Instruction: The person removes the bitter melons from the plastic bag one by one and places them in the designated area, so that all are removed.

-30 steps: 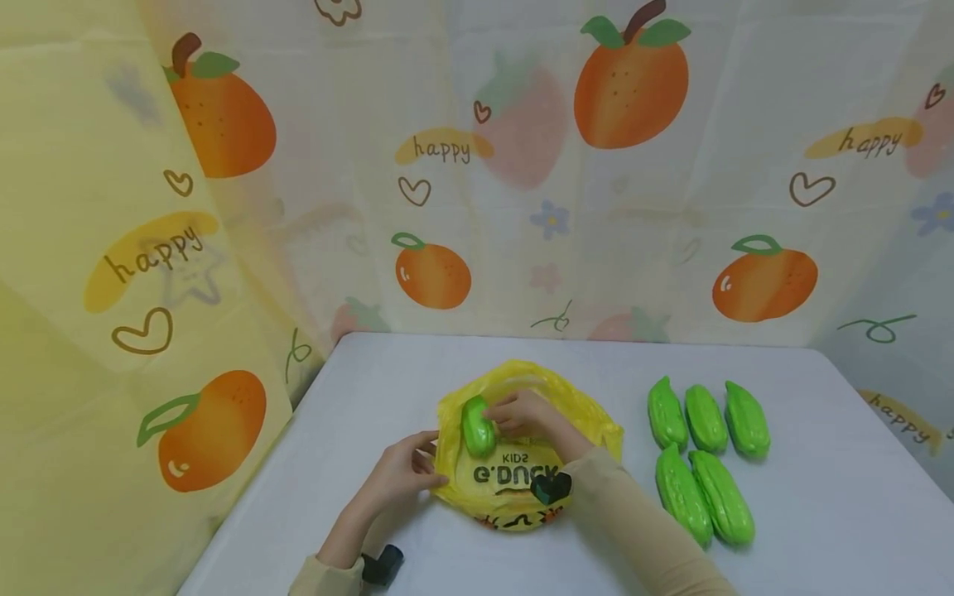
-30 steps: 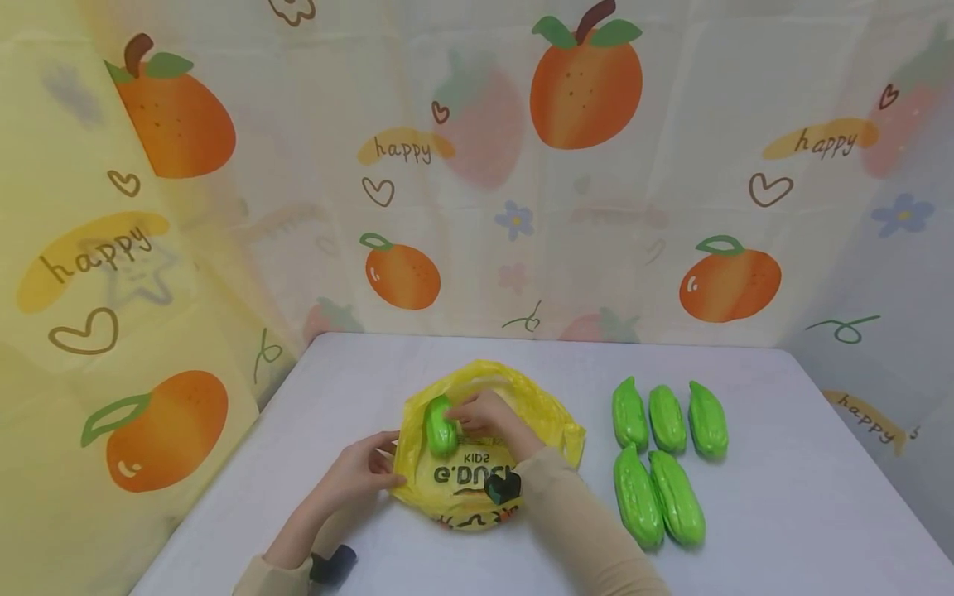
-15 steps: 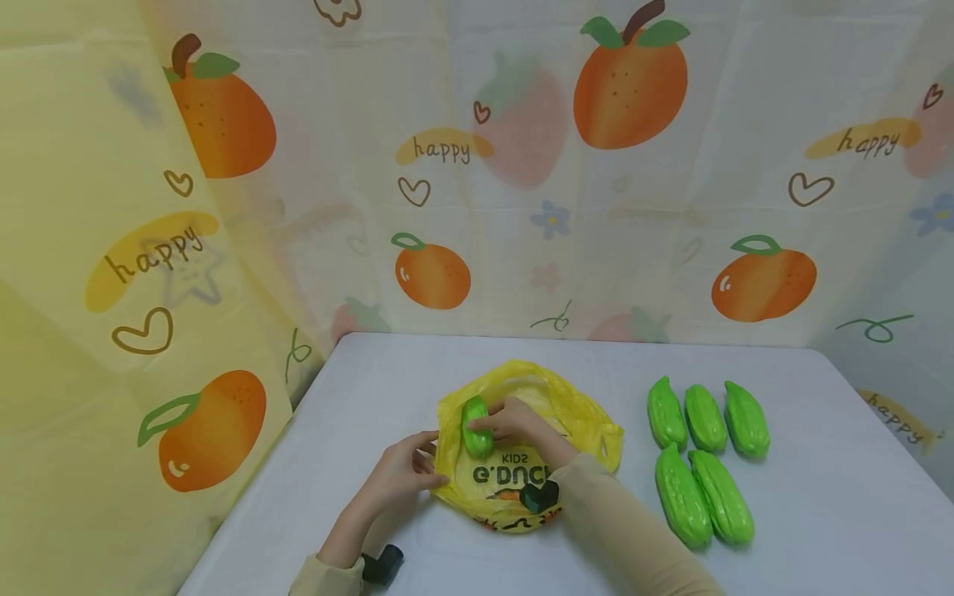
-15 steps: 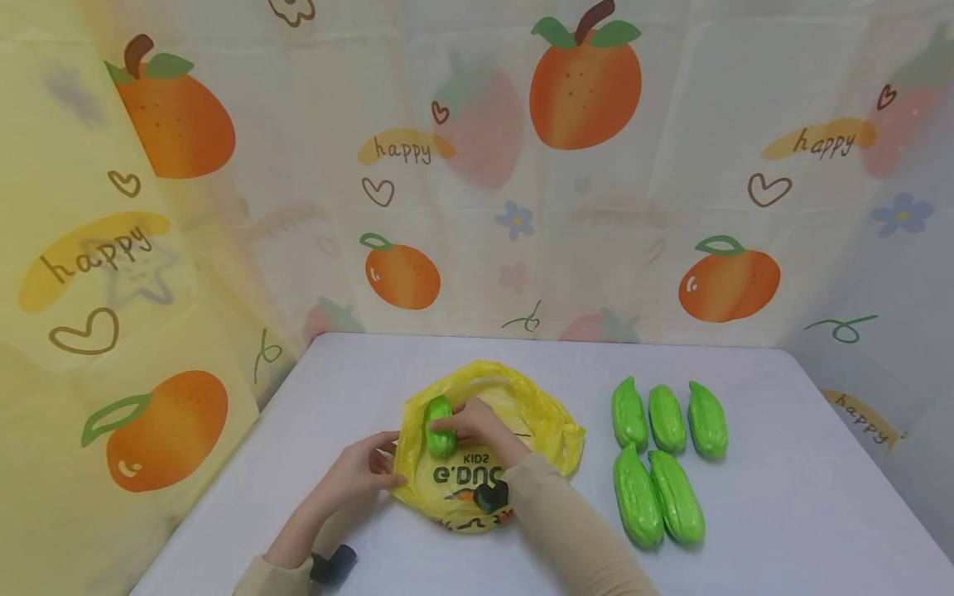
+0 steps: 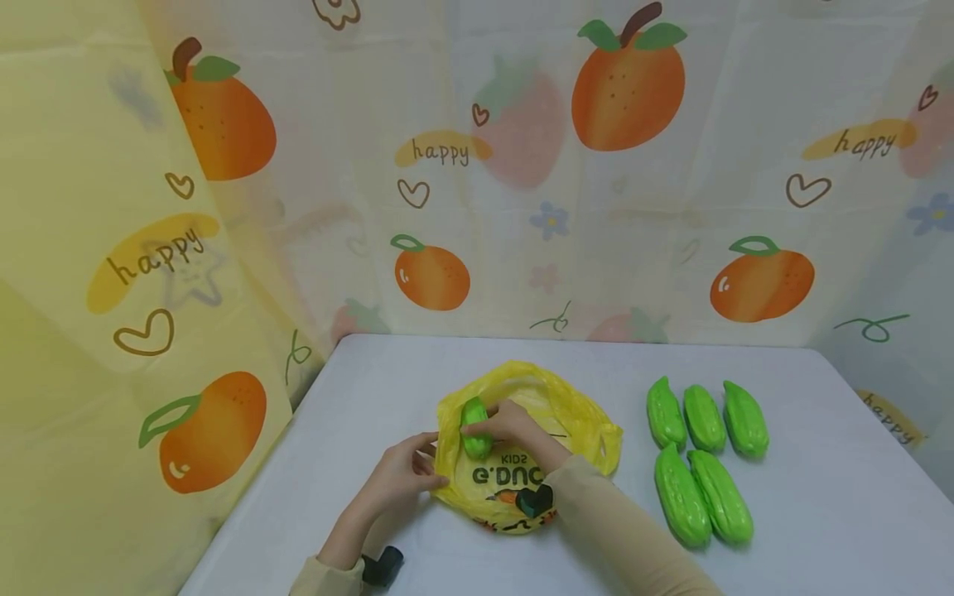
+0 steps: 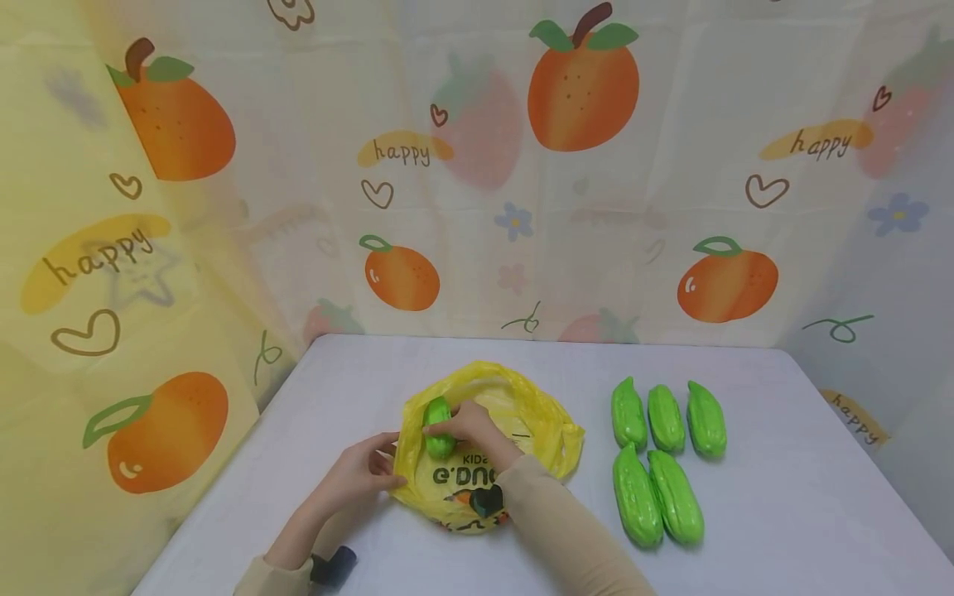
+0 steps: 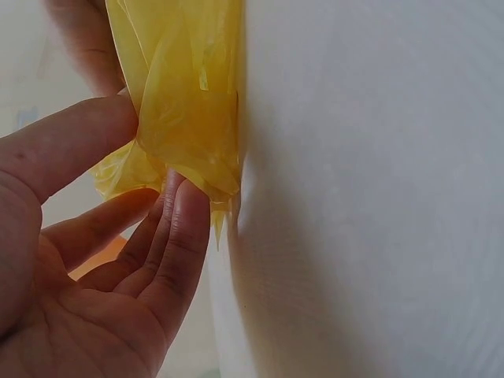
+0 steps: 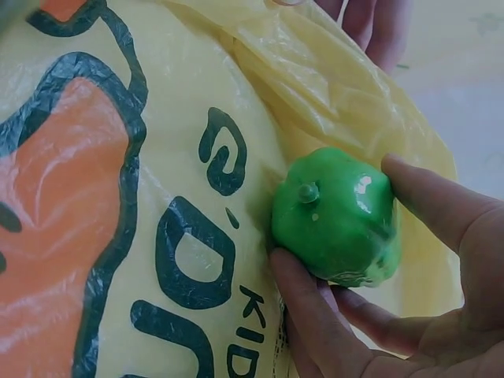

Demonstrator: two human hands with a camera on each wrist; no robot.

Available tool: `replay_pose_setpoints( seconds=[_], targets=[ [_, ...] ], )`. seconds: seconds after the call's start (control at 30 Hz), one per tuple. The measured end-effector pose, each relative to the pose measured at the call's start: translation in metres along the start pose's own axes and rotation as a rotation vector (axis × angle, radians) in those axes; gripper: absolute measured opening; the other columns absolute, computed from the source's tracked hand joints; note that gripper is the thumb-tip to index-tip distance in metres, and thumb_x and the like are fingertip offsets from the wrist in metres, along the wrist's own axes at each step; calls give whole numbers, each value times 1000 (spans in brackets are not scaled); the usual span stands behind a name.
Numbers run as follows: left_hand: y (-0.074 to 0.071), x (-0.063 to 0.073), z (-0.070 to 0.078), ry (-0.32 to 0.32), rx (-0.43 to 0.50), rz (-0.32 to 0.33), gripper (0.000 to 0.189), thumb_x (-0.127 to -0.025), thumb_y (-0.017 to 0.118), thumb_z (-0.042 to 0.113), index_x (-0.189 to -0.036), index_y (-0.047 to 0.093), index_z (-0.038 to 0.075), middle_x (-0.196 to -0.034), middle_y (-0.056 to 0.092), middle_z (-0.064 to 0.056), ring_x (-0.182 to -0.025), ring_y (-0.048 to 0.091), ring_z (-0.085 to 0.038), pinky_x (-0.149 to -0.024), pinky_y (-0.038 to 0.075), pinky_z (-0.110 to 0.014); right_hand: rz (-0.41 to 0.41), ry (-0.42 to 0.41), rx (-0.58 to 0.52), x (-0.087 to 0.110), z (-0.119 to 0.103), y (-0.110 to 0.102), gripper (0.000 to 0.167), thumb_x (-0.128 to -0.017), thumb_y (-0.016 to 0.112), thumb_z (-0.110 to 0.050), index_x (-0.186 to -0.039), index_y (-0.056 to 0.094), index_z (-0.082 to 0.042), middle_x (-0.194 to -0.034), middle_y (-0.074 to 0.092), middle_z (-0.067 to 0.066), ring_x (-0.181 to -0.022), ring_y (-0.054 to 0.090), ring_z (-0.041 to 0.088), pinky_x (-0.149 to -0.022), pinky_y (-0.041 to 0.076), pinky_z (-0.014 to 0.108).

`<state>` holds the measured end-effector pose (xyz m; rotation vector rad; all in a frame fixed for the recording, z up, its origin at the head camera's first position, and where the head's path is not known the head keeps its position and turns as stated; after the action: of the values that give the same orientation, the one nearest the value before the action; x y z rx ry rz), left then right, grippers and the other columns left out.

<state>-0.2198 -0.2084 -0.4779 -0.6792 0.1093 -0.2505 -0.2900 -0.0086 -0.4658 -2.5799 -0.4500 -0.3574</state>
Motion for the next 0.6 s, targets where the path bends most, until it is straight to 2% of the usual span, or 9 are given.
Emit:
replay_pose_setpoints(
  seconds=[0.6],
  targets=[
    [1,-1,-3,-6,4,12,70,-70,84,17,-132,53,7,-105,63,-8,-77,61,-11,-64,51,-22,-16,2,36,5,-1,-6,56,-77,78,-34,-109,61,9,-98,65,14,-83,66,22,-74,56,33]
  ],
)
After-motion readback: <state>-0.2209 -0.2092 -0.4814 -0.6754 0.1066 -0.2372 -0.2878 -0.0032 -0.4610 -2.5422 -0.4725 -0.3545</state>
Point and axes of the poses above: each hand's wrist, its own x-axis away from the middle knuckle, its own y-axis out of the palm, z = x × y, the point moved 2 cm from there along -x, towards the middle knuckle
